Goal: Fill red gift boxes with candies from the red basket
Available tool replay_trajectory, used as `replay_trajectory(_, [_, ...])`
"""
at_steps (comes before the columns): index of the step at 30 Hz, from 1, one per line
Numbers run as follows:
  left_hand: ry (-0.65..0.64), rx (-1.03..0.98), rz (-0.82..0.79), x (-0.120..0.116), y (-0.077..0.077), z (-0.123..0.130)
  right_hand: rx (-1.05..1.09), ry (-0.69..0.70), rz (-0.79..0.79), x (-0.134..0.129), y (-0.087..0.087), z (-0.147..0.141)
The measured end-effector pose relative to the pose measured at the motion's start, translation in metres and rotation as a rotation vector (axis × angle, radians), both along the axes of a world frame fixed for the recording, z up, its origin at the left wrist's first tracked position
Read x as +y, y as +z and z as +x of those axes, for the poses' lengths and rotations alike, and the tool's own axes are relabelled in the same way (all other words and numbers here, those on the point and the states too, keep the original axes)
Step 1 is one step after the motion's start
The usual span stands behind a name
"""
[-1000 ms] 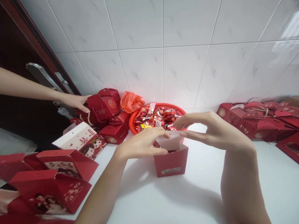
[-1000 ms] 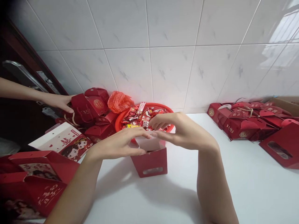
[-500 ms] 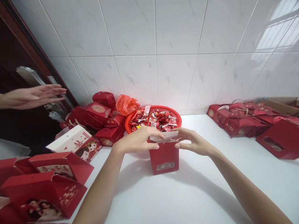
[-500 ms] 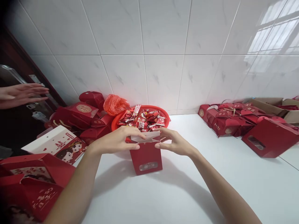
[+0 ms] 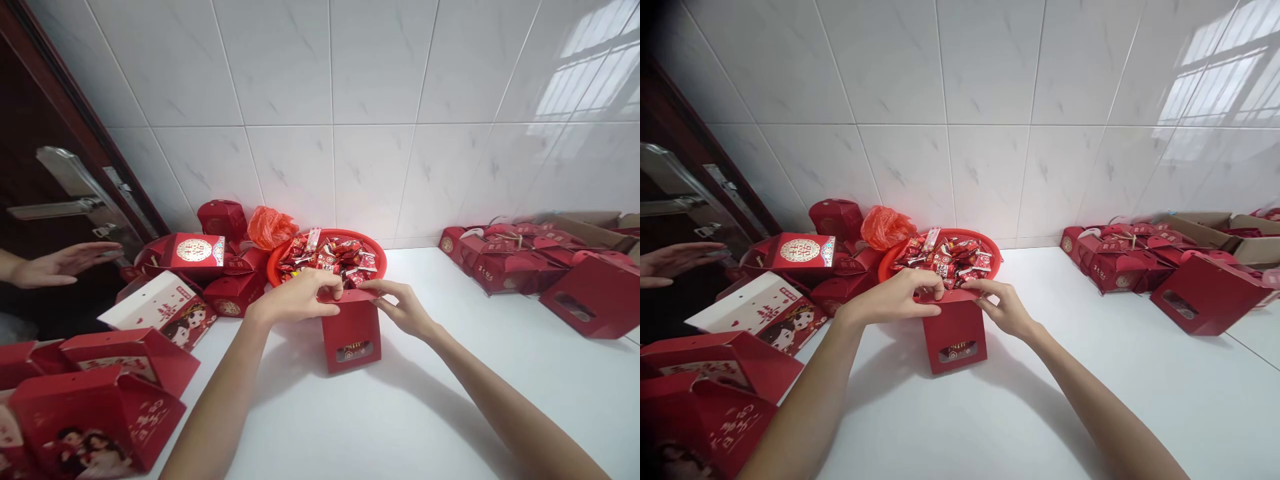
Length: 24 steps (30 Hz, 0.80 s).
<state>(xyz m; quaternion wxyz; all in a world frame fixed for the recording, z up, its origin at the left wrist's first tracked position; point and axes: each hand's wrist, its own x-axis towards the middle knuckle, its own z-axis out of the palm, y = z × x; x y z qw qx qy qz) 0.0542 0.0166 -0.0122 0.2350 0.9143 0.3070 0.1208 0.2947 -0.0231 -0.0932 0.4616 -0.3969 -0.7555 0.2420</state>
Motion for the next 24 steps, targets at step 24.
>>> replay_trajectory(24, [0.044,-0.046,-0.12,0.006,-0.001,-0.004,0.05,0.029,-0.067,0.004,-0.005,-0.006])
